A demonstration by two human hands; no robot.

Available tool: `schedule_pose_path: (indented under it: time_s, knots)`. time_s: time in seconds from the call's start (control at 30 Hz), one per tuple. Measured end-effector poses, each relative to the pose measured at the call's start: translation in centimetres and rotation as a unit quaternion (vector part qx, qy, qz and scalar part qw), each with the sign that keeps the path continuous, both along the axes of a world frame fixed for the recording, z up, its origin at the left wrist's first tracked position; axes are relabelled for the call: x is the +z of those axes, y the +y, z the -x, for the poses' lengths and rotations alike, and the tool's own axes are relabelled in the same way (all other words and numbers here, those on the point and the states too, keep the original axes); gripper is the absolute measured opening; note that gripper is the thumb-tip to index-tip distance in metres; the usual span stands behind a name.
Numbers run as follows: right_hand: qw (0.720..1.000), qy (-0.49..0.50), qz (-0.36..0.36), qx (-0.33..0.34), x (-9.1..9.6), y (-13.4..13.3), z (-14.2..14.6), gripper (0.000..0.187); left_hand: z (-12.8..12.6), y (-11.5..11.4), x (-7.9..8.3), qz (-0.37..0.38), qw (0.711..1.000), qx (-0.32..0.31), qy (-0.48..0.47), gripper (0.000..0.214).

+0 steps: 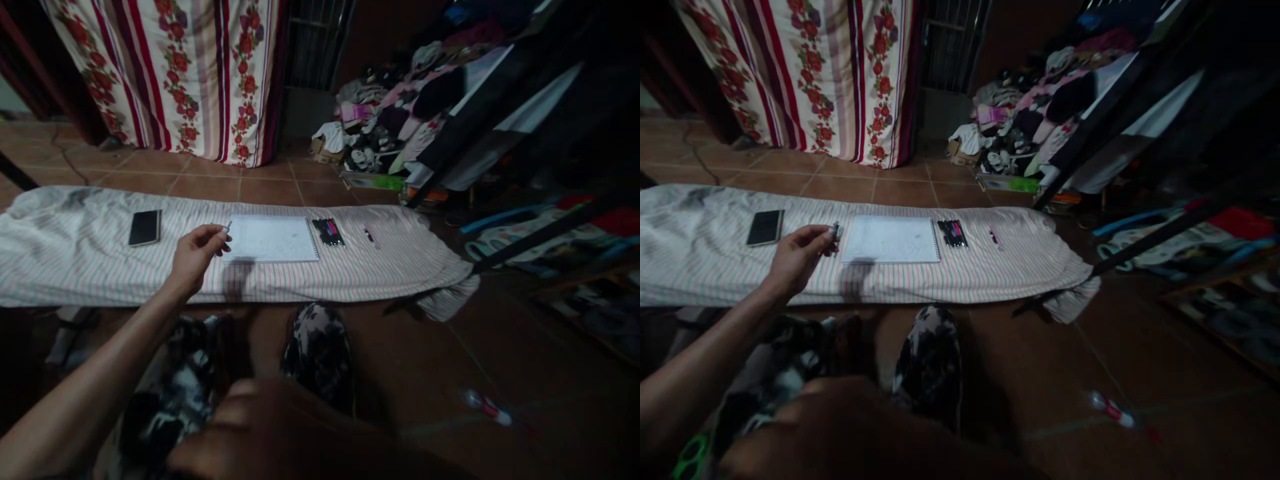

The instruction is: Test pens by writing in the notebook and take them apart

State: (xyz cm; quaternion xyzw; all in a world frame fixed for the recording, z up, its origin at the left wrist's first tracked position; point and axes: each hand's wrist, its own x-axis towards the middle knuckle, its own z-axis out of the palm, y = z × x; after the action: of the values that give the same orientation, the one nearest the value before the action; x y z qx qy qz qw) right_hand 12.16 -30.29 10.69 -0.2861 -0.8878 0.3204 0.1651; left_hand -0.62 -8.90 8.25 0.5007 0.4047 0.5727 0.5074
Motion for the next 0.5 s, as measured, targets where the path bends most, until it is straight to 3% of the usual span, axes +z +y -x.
schedule_pose_path:
  time_s: [0.13,0.23,0.4,0.5]
  knots:
    - [0.975,0.003,0.165,-0.146,-0.1,1.5,-2.8,0.018,3.7,-0.8,-0.3,-0.006,1.000,0.022,0.020,0.017]
    - [0.949,0.012,0.246,-0.199,-1.0,1.1,-4.7,0.019,5.6,-1.2,-0.8,-0.002,0.998,0.040,0.046,0.016]
    - [0.898,0.077,0.301,-0.311,-2.1,4.1,-7.1,0.026,6.7,-1.1,-0.8,0.016,0.997,0.066,0.040,0.017]
    - [0.858,0.159,0.213,-0.440,-2.9,8.4,-9.5,0.028,6.2,-0.8,-0.9,0.033,0.997,0.046,0.050,0.018]
